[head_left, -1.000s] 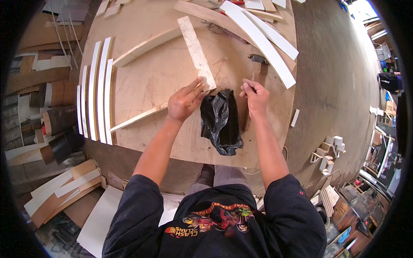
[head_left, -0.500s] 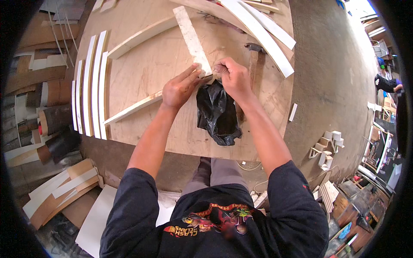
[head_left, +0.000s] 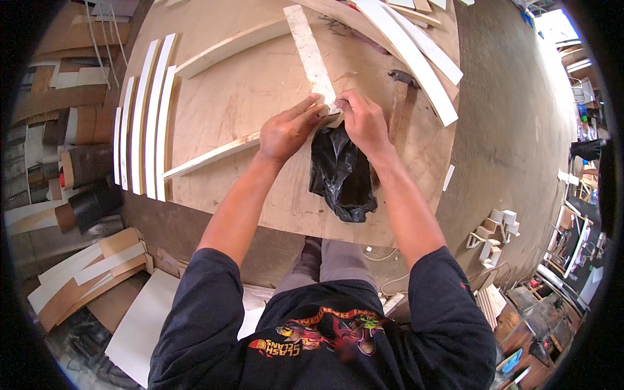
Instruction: The person joins wooden pieces together to form a frame, using a hammer to drive nails through the joints and aligning the components by hand on a wooden work surface.
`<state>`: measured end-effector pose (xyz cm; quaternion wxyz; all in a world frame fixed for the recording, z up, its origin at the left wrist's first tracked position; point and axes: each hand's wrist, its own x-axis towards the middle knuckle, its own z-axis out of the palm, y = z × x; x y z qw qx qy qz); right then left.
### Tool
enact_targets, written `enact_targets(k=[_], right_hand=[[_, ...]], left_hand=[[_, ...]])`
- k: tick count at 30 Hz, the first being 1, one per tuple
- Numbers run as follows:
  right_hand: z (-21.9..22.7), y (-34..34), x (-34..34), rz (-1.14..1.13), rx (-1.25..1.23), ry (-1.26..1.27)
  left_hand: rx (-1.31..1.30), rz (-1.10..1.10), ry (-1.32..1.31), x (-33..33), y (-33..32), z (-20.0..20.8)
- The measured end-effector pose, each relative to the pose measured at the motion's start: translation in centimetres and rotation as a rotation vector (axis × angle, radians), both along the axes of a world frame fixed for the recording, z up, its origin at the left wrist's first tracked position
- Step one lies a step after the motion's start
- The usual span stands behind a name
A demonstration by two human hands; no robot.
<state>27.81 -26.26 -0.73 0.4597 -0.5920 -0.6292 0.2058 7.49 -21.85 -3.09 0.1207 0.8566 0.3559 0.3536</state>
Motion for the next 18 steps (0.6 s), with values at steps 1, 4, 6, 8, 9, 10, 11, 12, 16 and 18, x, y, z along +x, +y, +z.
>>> enact_targets(k=[1,4,6,8,9,10,11,12,16,18], right_hand=[[-0.04,0.02,-0.03,0.005,-0.001,0.001],[0.1,0.06,-0.34,0.014,0.019,-0.024],[0.17,0.02,-0.42,-0.007,0.008,-0.06],[0.29,0.06,-0.28,0.0,0.014,-0.065],[0.26,0.01,-0.17,0.0,0.017,-0.072],[0.21,-0.04,-0.09,0.001,0.015,-0.072],[0.16,-0.08,0.0,0.001,0.013,-0.073],[0.17,-0.04,-0.05,0.003,0.014,-0.073],[0.22,0.09,-0.21,0.021,0.054,-0.098],[0.27,0.09,-0.21,0.021,0.052,-0.137]], left_hand=[[0.011,-0.005,-0.012,-0.01,0.05,-0.2],[0.023,-0.004,-0.035,-0.21,0.11,-0.43],[0.026,-0.001,-0.04,-0.25,0.12,-0.39],[0.025,-0.014,-0.049,-0.19,0.12,-0.25],[0.023,-0.013,-0.049,-0.05,0.03,-0.02],[0.018,-0.007,-0.029,0.07,-0.09,0.31],[0.012,-0.002,-0.01,0.12,-0.18,0.47],[0.011,0.0,-0.01,0.0,-0.17,0.47],[0.009,-0.003,0.006,-0.16,-0.13,0.37],[0.001,-0.001,0.007,-0.12,-0.13,0.36]])
